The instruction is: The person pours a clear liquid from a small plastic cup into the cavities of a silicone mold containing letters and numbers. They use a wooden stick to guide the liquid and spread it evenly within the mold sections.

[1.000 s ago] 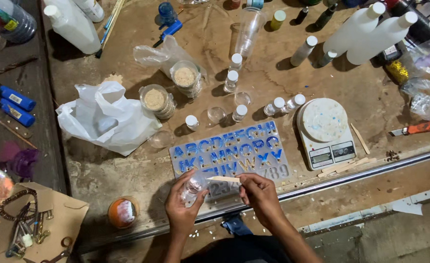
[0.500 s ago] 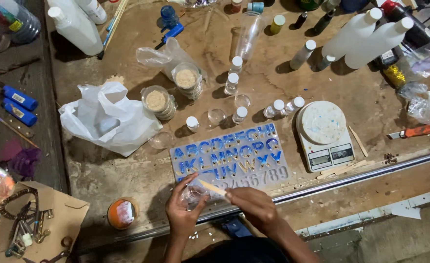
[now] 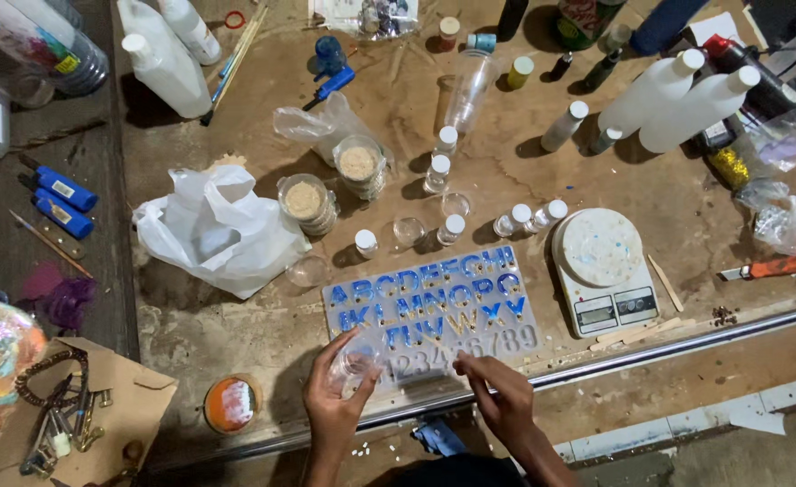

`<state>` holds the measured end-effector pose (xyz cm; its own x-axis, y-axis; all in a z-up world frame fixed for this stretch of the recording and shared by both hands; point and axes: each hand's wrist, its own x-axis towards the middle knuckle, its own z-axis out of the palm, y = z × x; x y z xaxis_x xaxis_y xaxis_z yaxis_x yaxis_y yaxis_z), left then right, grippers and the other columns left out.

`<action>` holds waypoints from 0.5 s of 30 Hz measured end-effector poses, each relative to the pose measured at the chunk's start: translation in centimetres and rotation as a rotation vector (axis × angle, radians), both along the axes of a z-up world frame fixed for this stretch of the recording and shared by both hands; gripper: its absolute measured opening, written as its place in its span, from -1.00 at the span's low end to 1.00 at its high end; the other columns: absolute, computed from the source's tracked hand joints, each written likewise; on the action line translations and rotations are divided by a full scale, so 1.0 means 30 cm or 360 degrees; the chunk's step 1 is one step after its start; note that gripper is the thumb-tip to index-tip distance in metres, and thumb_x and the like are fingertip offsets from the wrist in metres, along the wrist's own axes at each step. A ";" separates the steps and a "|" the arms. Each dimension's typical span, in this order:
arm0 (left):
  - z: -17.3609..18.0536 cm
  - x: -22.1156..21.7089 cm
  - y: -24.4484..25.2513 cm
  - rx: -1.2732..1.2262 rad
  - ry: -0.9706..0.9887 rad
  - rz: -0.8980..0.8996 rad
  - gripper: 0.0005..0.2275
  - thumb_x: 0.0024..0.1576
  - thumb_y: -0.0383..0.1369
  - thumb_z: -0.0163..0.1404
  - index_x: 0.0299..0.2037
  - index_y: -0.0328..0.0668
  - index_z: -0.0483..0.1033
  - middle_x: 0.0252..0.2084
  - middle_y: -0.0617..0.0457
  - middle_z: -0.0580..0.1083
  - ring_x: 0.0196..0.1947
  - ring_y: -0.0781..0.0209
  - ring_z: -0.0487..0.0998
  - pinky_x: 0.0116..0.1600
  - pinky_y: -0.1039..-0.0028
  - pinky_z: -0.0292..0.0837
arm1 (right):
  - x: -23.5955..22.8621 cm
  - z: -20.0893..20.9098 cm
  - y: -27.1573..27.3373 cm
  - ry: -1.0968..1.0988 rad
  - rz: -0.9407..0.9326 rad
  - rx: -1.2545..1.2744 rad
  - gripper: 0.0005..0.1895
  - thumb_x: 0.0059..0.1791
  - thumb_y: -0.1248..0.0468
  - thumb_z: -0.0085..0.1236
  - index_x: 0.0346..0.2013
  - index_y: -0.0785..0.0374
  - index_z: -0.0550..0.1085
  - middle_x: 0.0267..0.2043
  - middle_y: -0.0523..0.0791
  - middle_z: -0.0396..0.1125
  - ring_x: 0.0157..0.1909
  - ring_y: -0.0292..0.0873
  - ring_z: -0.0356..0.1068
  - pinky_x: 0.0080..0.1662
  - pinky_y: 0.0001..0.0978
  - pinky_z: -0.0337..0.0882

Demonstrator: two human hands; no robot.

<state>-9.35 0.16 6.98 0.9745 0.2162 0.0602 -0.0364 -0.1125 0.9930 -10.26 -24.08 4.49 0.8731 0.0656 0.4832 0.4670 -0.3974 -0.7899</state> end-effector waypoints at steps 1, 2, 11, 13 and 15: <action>-0.023 -0.022 0.003 -0.0001 -0.0008 0.0004 -0.47 -0.04 -0.54 0.28 0.18 -0.32 0.44 0.22 -0.17 0.51 0.30 0.02 0.49 0.28 0.32 0.54 | 0.009 -0.015 0.005 -0.0008 0.0004 -0.0001 -0.72 0.05 0.44 0.11 0.07 0.31 0.51 -0.28 -0.02 0.58 -0.30 -0.14 0.63 -0.21 -0.37 0.62; -0.047 -0.040 0.007 0.0061 0.0098 0.0015 -0.47 -0.03 -0.50 0.27 0.19 -0.22 0.42 0.27 -0.14 0.48 0.31 -0.01 0.49 0.16 0.21 0.65 | 0.028 -0.031 0.013 0.0191 -0.0100 0.0020 -0.74 0.05 0.37 0.12 0.03 0.26 0.55 -0.30 -0.07 0.59 -0.33 -0.20 0.63 -0.22 -0.41 0.63; -0.315 -0.182 0.016 0.0293 0.0225 0.0436 -0.46 -0.05 -0.51 0.29 0.20 -0.21 0.49 0.18 -0.05 0.55 0.19 0.12 0.56 0.23 0.40 0.51 | 0.173 -0.197 0.080 0.0275 -0.0253 -0.0130 -0.75 0.04 0.43 0.11 0.00 0.20 0.56 -0.36 -0.17 0.45 -0.46 -0.29 0.27 -0.37 -0.43 0.30; -0.322 -0.161 0.015 0.0456 0.0141 0.0523 -0.50 -0.03 -0.43 0.29 0.18 -0.19 0.53 0.13 0.01 0.58 0.13 0.20 0.58 0.16 0.47 0.52 | 0.198 -0.238 0.086 0.0222 -0.0283 -0.0160 -0.79 0.06 0.42 0.09 -0.04 0.21 0.56 -0.39 -0.17 0.40 -0.48 -0.28 0.21 -0.35 -0.40 0.25; -0.300 -0.155 0.016 0.0703 -0.0115 0.0550 -0.51 -0.01 -0.49 0.25 0.18 -0.31 0.49 0.15 -0.13 0.51 0.21 -0.01 0.51 0.29 0.28 0.42 | 0.186 -0.290 0.082 0.0128 -0.0217 -0.0205 -0.70 0.03 0.49 0.09 0.04 0.23 0.53 -0.26 -0.10 0.45 -0.29 -0.23 0.44 -0.26 -0.46 0.42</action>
<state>-13.99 0.64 -2.02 0.8416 0.4609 0.2815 0.0099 -0.5342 0.8453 -4.69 -21.63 -4.21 0.9135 0.0010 0.4069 0.3396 -0.5526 -0.7611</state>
